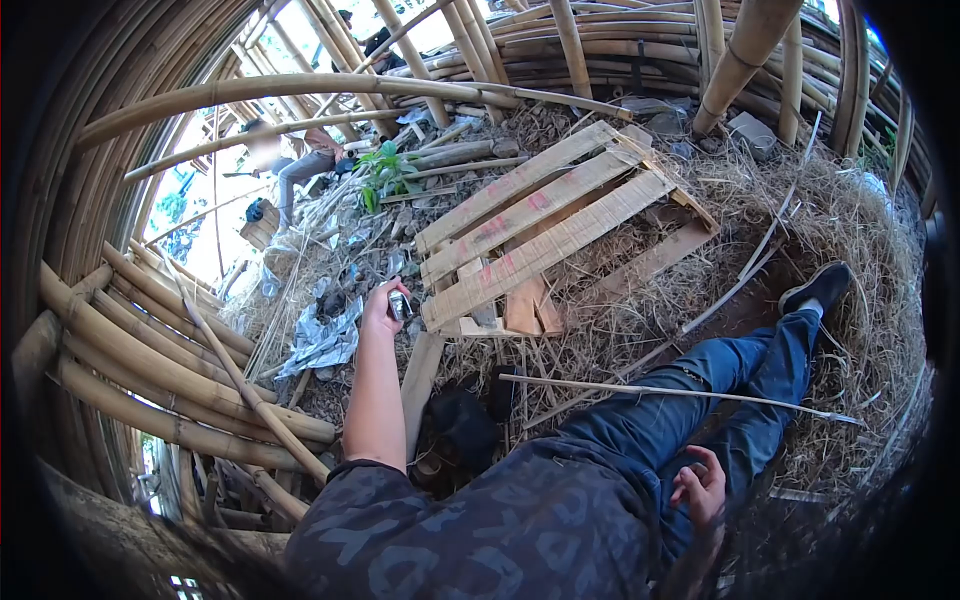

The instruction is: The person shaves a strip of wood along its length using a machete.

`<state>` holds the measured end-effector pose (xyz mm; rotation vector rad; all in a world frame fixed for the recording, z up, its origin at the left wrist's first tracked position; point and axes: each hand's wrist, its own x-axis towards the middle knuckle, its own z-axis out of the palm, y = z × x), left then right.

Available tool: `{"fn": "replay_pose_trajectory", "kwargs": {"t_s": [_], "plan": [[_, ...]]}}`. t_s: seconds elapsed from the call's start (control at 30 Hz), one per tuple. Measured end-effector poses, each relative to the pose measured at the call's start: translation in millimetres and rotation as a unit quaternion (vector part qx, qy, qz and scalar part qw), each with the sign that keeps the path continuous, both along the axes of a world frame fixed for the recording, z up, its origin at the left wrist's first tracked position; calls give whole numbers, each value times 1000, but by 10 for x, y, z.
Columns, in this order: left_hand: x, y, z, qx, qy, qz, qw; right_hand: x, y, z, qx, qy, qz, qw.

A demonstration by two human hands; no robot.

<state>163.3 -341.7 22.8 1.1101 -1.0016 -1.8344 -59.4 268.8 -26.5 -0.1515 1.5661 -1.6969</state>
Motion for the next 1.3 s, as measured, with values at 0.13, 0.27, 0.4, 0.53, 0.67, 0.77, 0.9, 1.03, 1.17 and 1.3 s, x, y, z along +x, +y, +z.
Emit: {"fn": "replay_pose_trajectory", "kwargs": {"t_s": [0.13,0.27,0.4,0.53,0.67,0.77,0.9,1.03,1.17,1.3], "plan": [[-87,-102,9,38,0,18,999,-29,-9,10,4,10,4,1000],[-260,-489,-157,-49,-124,62,989,-36,28,59,4,8,-10,1000],[-625,-224,-164,-102,-116,100,983,-49,24,88,-4,11,-10,1000],[-751,-263,-358,-132,-171,75,973,-47,-9,169,-2,4,19,1000],[-828,-199,-401,-126,-153,44,979,-40,-2,151,18,20,18,999],[-731,-531,-583,-91,-137,-2,986,-39,-29,126,5,0,29,1000],[-812,-377,-519,-111,-140,37,983,-19,-64,107,14,-3,25,1000],[-951,-318,-473,-167,-143,97,971,-13,-74,75,8,-6,30,999],[-1081,-409,-314,-220,-131,155,954,-10,-84,85,9,-6,33,999],[-897,-1143,-197,-145,-143,119,972,-12,-51,42,8,-4,21,1000]]}}
